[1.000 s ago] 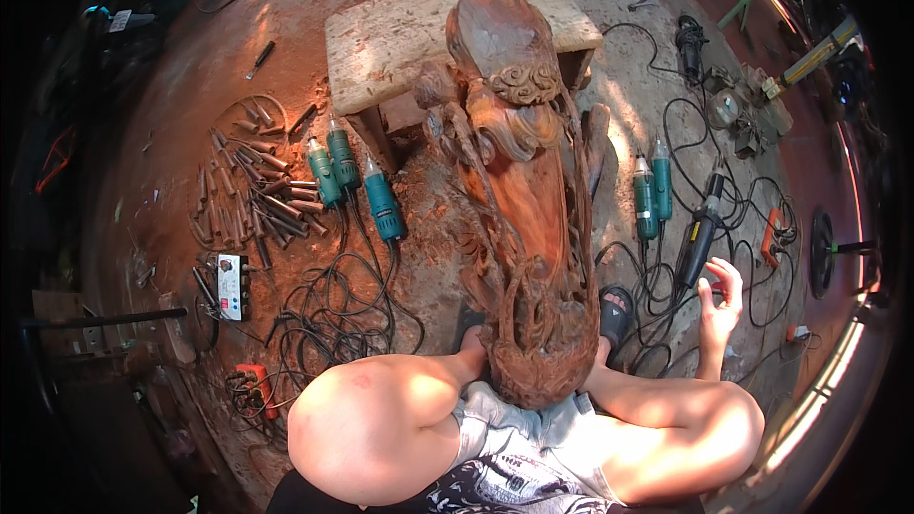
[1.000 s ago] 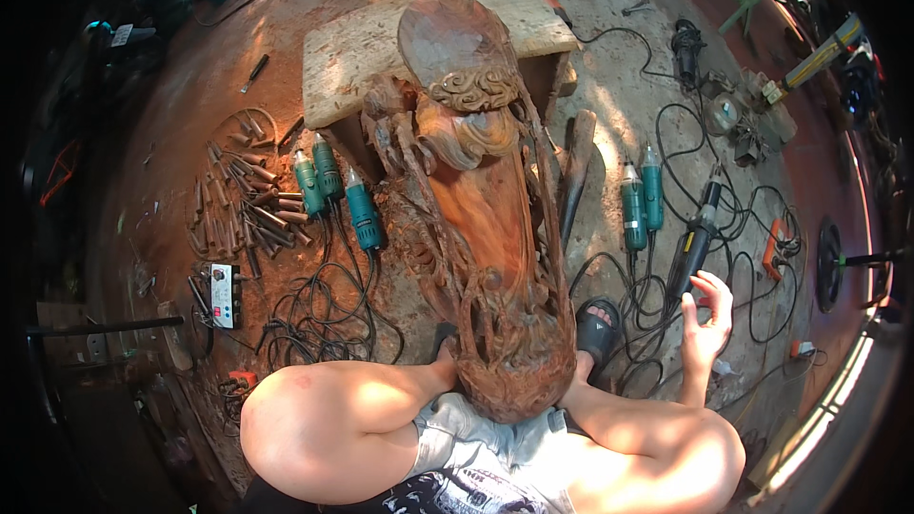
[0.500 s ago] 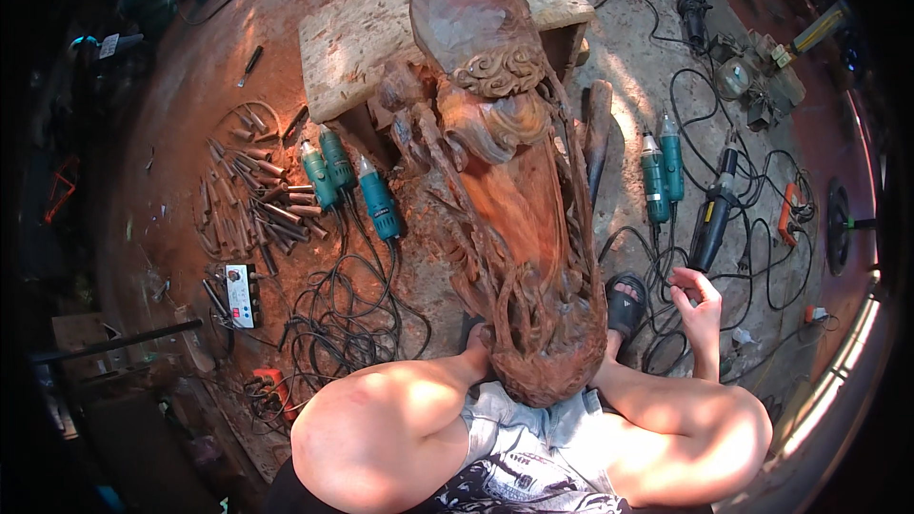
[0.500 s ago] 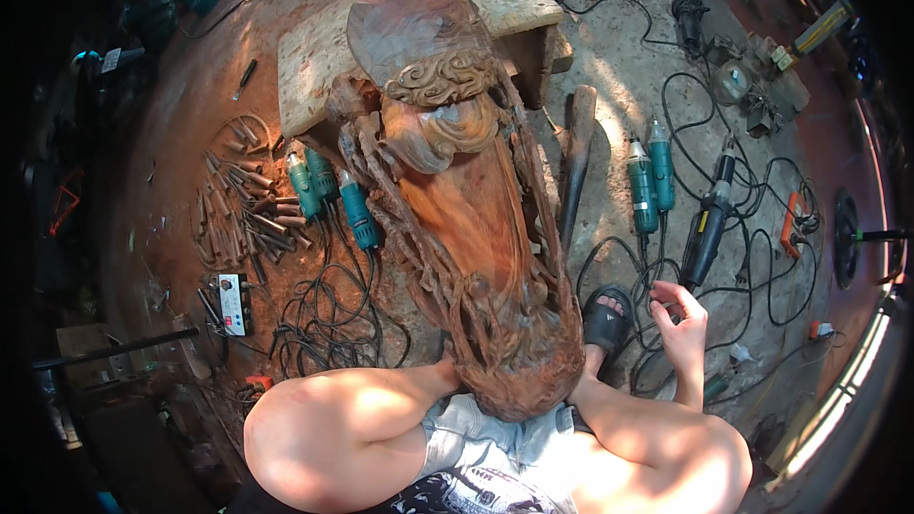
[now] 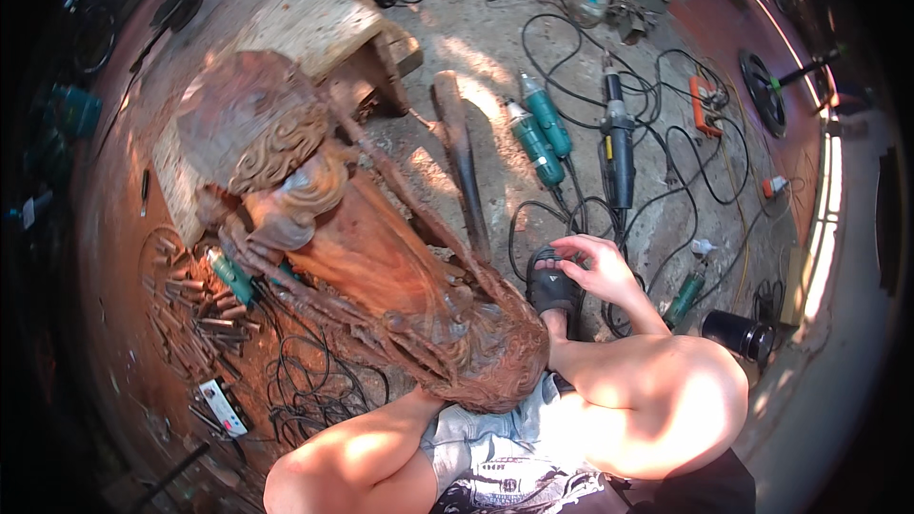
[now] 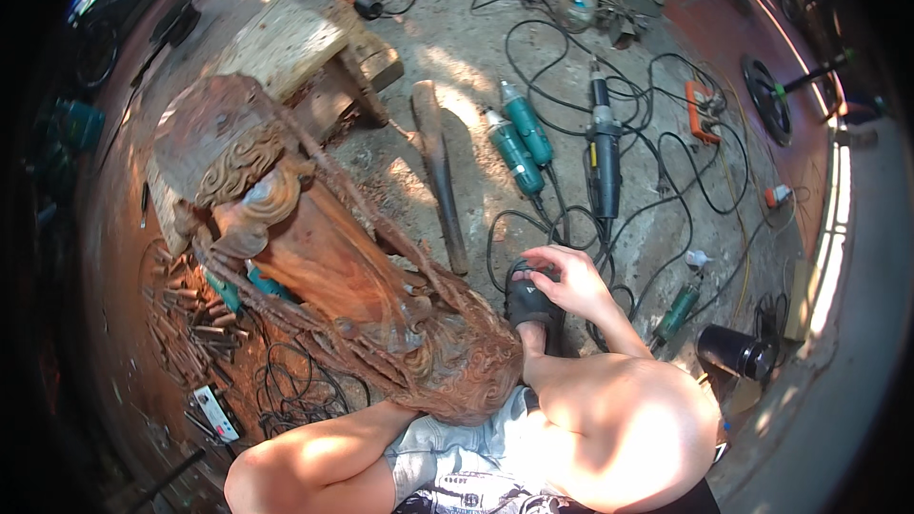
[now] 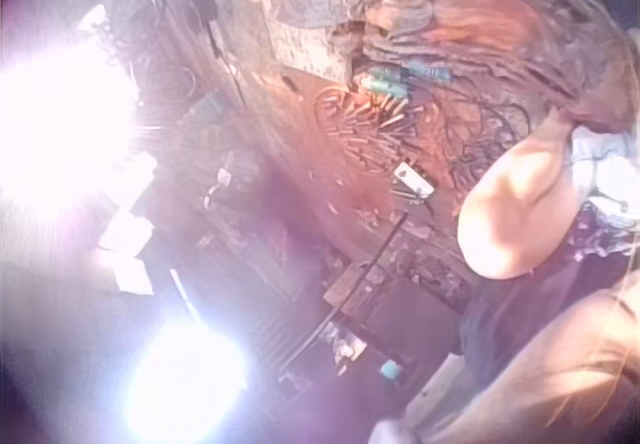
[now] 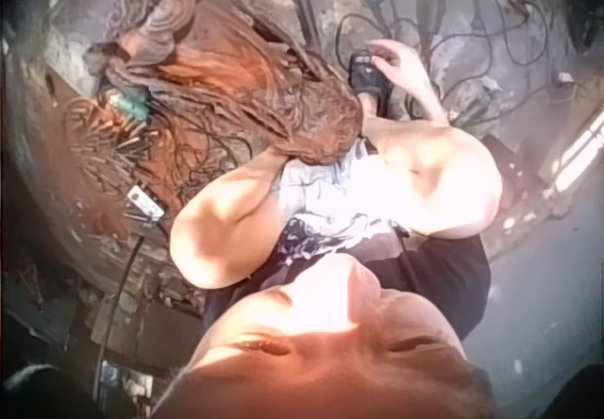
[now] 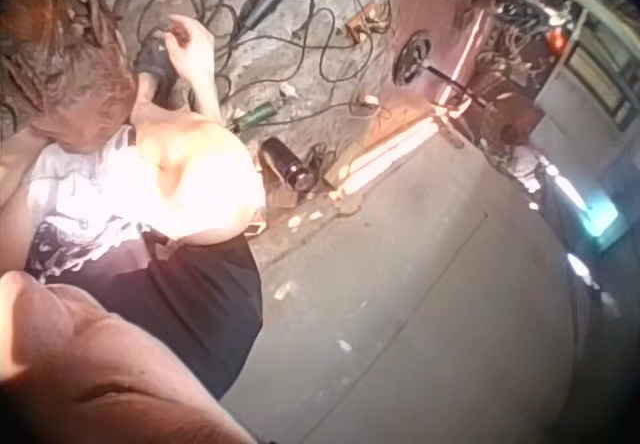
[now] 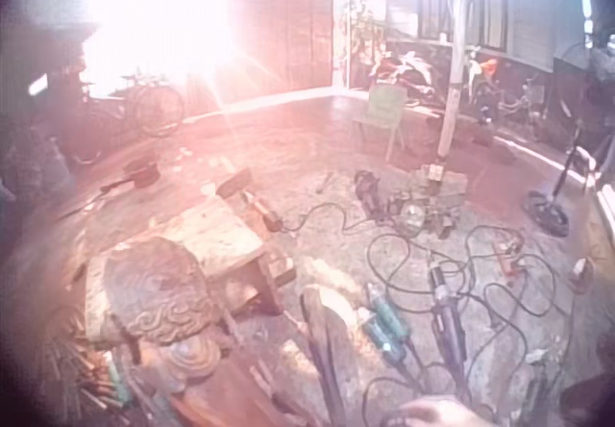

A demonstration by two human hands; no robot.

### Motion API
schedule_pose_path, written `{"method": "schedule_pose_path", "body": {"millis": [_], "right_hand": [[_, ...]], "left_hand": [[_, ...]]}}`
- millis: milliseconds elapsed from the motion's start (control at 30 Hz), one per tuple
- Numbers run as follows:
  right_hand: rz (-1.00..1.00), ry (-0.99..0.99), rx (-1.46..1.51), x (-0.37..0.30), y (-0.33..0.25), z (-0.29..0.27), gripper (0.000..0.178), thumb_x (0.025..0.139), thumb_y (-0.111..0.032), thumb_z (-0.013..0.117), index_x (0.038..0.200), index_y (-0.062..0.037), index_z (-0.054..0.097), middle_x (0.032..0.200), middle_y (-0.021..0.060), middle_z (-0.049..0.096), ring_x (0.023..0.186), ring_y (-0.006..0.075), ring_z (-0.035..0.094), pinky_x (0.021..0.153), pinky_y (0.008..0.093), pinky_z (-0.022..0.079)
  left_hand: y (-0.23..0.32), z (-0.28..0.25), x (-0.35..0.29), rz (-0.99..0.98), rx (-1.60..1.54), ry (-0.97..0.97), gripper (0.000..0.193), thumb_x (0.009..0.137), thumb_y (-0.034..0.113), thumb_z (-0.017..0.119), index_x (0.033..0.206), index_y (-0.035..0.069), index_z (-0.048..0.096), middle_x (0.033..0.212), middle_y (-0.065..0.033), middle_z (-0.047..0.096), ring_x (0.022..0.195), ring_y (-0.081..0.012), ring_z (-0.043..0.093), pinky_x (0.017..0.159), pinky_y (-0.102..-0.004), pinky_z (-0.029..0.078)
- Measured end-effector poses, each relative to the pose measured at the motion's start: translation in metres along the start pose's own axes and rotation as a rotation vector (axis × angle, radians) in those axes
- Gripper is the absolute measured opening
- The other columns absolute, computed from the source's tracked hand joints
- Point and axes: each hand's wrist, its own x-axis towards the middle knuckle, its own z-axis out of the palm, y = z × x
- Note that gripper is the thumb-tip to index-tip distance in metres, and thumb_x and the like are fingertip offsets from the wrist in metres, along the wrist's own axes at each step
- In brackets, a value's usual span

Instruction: The person uses a handheld rotary tool to carve and refine details on a wooden sculpture of a face. The person holds the tool with both hands and moves it across the surface of the sculpture, focusing on the facial features.

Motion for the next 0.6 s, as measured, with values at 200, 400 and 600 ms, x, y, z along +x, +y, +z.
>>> {"method": "schedule_pose_path", "body": {"millis": [200,400,600], "right_hand": [[0.090,0.028,-0.074,-0.003,0.030,-0.030,0.043,0.091,-0.015,0.077,0.132,-0.0041,0.075,0.119,0.0166,0.080,0.108,0.0266,0.079,0.093,0.0390,0.063],[0.125,0.268,-0.018,0.091,0.104,-0.040,0.063,0.097,-0.034,0.081,0.149,-0.0038,0.065,0.132,0.0180,0.077,0.114,0.0268,0.077,0.101,0.0405,0.060],[0.149,0.440,-0.115,0.170,0.101,-0.013,0.067,0.095,-0.038,0.082,0.149,-0.0042,0.062,0.137,0.0223,0.066,0.122,0.0383,0.069,0.106,0.0464,0.054]], "left_hand": [[0.022,-0.026,0.012,0.013,0.050,0.009,0.028,0.105,0.029,0.074,0.119,0.004,0.071,0.100,-0.0003,0.069,0.087,-0.0094,0.060,0.078,-0.0264,0.049],[0.043,-0.042,0.002,0.052,0.065,0.044,0.030,0.105,0.029,0.076,0.121,0.004,0.073,0.101,-0.0002,0.070,0.087,-0.0093,0.061,0.078,-0.0262,0.050],[0.092,-0.070,-0.019,0.263,-0.026,0.157,0.033,0.104,0.030,0.079,0.124,0.004,0.074,0.101,-0.0001,0.072,0.087,-0.0092,0.062,0.077,-0.0259,0.051]]}}
